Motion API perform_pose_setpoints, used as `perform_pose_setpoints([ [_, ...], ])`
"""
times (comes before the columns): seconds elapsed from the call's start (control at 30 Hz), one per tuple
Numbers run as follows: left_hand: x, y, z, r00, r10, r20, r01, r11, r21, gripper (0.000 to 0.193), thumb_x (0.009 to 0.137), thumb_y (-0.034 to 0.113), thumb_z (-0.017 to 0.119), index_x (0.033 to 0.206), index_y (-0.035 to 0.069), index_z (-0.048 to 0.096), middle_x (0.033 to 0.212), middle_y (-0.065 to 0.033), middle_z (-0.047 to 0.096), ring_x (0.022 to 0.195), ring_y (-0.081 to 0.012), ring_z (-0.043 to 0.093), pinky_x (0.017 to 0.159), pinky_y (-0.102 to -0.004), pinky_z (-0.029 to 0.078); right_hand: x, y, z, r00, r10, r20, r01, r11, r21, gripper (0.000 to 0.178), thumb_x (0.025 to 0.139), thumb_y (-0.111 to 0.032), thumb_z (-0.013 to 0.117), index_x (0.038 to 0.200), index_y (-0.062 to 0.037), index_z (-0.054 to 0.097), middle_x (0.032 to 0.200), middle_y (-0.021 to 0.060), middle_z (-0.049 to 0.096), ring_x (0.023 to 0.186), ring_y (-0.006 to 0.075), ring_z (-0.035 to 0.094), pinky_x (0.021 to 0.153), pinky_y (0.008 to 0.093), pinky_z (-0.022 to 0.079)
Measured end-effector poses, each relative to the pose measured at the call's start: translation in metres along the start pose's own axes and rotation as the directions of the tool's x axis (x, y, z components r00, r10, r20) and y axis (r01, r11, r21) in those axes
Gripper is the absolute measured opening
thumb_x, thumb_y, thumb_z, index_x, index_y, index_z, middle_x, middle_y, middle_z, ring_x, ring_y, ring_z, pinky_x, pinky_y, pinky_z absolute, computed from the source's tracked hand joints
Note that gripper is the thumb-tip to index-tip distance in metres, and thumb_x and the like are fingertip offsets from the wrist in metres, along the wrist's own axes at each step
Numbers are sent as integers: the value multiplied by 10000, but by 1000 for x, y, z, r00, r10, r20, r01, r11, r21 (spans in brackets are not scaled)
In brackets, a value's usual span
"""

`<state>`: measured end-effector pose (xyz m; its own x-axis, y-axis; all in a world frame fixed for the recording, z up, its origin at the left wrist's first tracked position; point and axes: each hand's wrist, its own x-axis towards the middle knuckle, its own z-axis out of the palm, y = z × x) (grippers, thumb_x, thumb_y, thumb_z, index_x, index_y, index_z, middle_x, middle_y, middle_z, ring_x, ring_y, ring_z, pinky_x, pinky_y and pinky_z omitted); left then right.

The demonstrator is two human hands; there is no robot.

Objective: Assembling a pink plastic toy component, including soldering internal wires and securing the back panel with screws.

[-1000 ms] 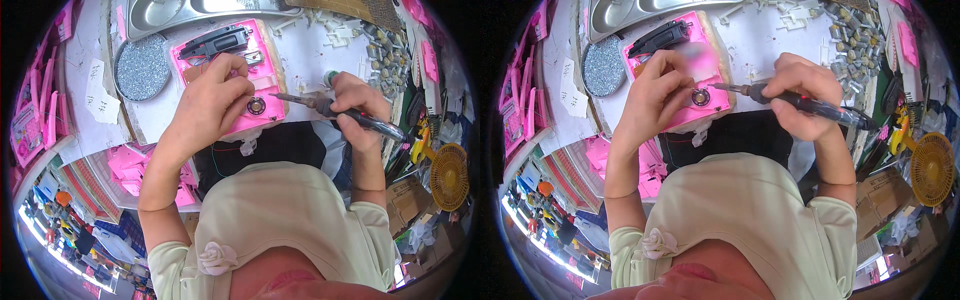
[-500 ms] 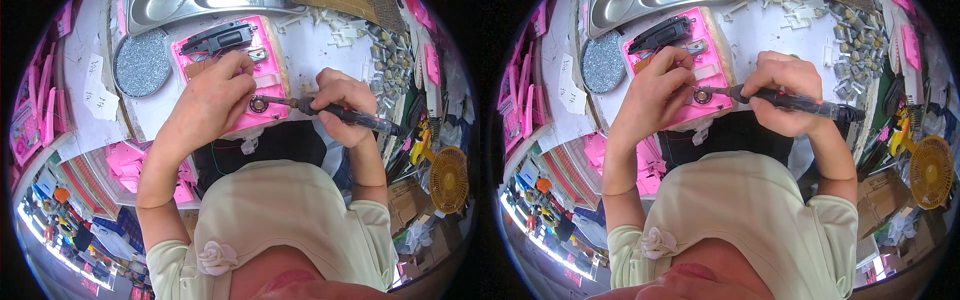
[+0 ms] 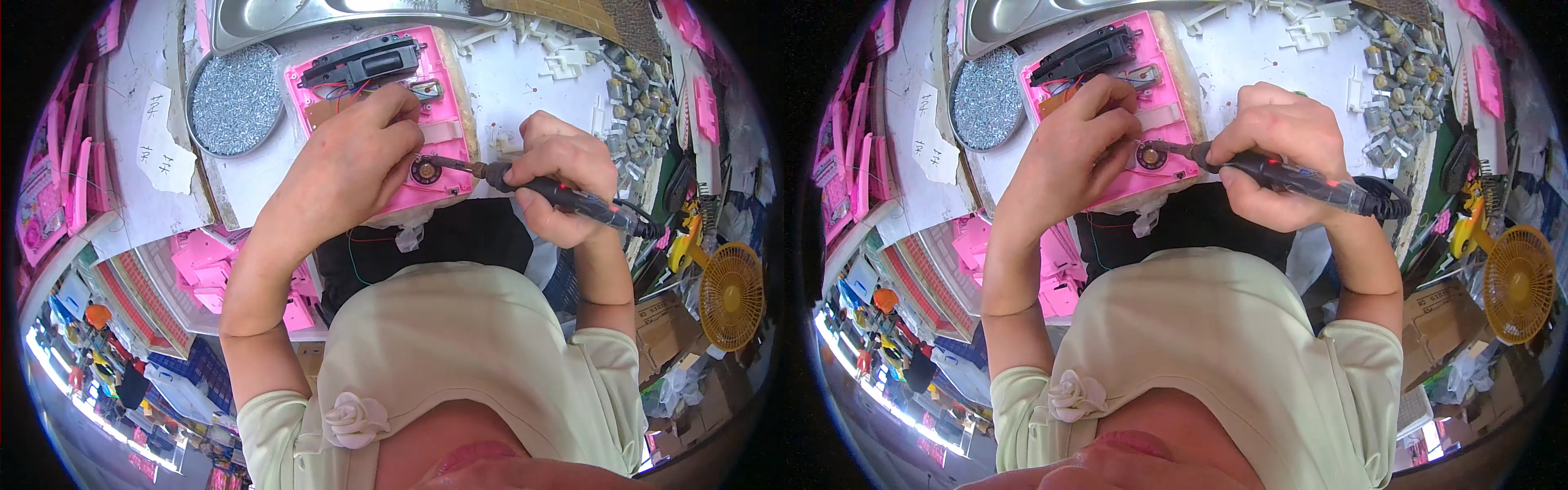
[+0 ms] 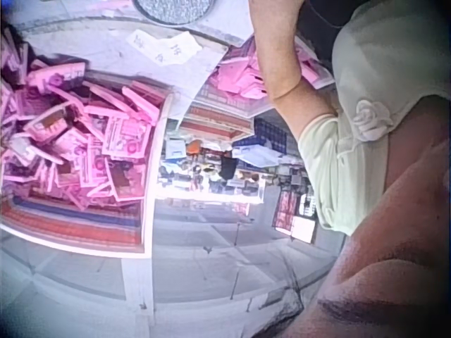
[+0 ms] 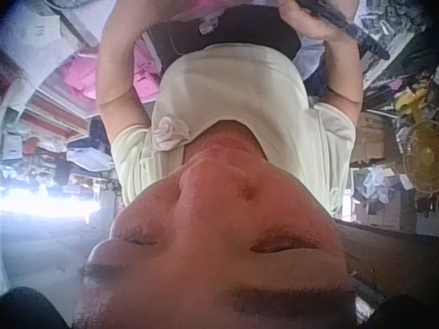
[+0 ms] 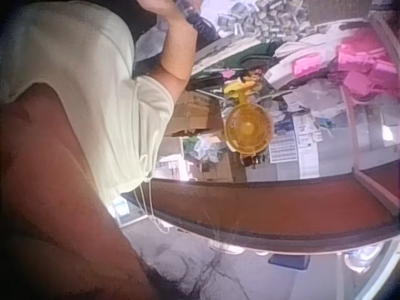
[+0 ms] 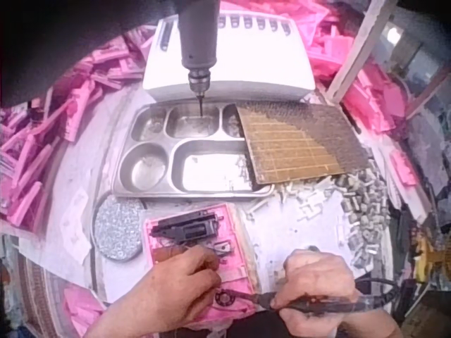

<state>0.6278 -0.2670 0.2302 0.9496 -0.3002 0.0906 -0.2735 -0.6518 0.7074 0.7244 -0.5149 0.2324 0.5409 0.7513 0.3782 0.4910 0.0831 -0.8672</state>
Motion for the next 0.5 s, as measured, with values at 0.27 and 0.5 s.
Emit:
perform_pose_setpoints([
  [0.27, 0, -1, 0, 1000, -2, 4, 2, 1000, 3, 186, 779, -15, 721, 936, 23, 629, 1079, -111, 600, 926, -316, 643, 758, -396, 531, -6, -1, -1, 998, 59, 38, -58, 998, -10, 162, 667, -74, 665, 809, 3, 665, 663, 81, 540, 585, 222, 472, 585, 360, 404],
  [0.5, 0, 0, 0, 1000, -4, 10, 4, 1000, 22, 197, 776, -15, 723, 943, 26, 625, 1074, -107, 593, 912, -314, 641, 754, -399, 527, -1, 1, -2, 999, 33, -7, -33, 999, 1, 200, 614, 14, 672, 808, -32, 689, 611, 36, 548, 533, 197, 484, 481, 319, 358],
])
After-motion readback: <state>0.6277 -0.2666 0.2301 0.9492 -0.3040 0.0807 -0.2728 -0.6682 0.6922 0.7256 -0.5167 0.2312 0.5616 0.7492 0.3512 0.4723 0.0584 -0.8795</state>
